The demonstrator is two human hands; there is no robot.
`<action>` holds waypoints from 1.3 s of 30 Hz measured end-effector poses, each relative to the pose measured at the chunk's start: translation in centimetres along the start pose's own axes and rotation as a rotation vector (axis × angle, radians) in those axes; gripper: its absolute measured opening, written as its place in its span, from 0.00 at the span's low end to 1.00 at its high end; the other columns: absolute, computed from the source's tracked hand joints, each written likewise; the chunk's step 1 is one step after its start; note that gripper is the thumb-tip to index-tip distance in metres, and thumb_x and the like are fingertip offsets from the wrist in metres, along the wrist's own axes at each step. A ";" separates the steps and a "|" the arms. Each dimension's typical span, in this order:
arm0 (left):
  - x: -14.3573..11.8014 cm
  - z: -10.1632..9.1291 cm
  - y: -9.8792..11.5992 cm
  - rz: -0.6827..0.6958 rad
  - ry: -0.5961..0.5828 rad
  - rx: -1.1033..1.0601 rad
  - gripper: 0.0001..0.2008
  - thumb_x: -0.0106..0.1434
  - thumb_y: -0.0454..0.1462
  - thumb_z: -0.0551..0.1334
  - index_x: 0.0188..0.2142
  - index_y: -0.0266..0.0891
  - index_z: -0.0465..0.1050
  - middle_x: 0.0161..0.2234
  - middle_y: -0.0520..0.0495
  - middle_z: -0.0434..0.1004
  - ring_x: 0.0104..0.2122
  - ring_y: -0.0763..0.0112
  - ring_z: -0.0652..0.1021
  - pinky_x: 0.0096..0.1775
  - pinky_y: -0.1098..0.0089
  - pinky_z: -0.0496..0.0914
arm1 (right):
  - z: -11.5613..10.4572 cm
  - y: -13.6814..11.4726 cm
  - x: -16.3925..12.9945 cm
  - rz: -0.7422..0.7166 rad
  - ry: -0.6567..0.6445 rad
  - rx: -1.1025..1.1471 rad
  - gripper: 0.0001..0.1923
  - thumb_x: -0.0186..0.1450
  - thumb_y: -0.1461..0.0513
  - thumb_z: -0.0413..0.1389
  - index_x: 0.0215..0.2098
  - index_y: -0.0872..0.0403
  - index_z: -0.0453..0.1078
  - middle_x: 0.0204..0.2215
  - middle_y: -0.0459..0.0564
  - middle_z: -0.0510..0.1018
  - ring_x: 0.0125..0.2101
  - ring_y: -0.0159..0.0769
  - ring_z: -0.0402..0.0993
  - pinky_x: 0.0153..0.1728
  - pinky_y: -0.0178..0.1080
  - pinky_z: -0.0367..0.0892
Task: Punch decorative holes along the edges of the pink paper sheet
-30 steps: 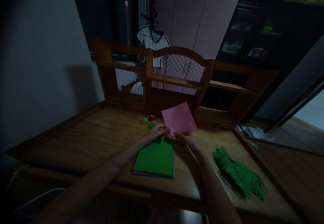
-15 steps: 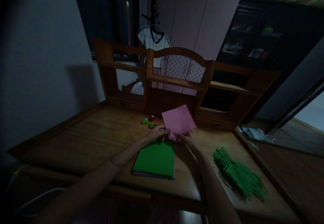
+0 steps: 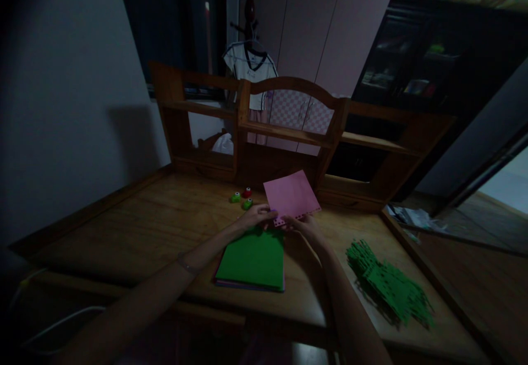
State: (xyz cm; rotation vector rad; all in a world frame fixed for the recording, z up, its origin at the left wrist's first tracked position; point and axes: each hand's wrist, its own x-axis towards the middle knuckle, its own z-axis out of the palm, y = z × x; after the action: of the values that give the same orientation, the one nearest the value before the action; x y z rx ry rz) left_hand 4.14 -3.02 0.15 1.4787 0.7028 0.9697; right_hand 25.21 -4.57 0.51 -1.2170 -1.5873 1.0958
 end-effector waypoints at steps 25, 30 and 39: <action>0.0 0.0 0.2 -0.065 -0.035 0.029 0.24 0.52 0.52 0.64 0.36 0.32 0.71 0.27 0.47 0.72 0.17 0.80 0.68 0.20 0.76 0.61 | 0.3 -0.5 -0.3 -0.061 0.015 0.003 0.21 0.53 0.50 0.61 0.38 0.56 0.71 0.35 0.55 0.78 0.32 0.40 0.74 0.31 0.37 0.68; 0.0 -0.1 0.1 -0.079 -0.028 0.055 0.25 0.52 0.53 0.64 0.36 0.32 0.71 0.28 0.46 0.74 0.17 0.80 0.69 0.21 0.76 0.62 | 0.2 -0.6 -0.4 -0.064 -0.002 -0.014 0.20 0.54 0.51 0.60 0.38 0.57 0.70 0.34 0.54 0.78 0.31 0.39 0.74 0.31 0.37 0.67; 0.1 -0.2 -0.2 -0.061 -0.026 0.049 0.24 0.52 0.52 0.64 0.37 0.31 0.72 0.26 0.47 0.73 0.17 0.79 0.68 0.21 0.76 0.61 | 0.6 -1.5 -0.5 -0.038 0.024 0.006 0.19 0.52 0.52 0.61 0.36 0.56 0.71 0.33 0.53 0.78 0.31 0.38 0.73 0.32 0.37 0.67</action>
State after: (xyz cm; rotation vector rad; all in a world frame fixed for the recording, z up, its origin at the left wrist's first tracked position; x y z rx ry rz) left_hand 4.07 -2.80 -0.03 1.5019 0.7530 0.8906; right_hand 24.36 -5.42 1.73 -1.1874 -1.5816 1.0577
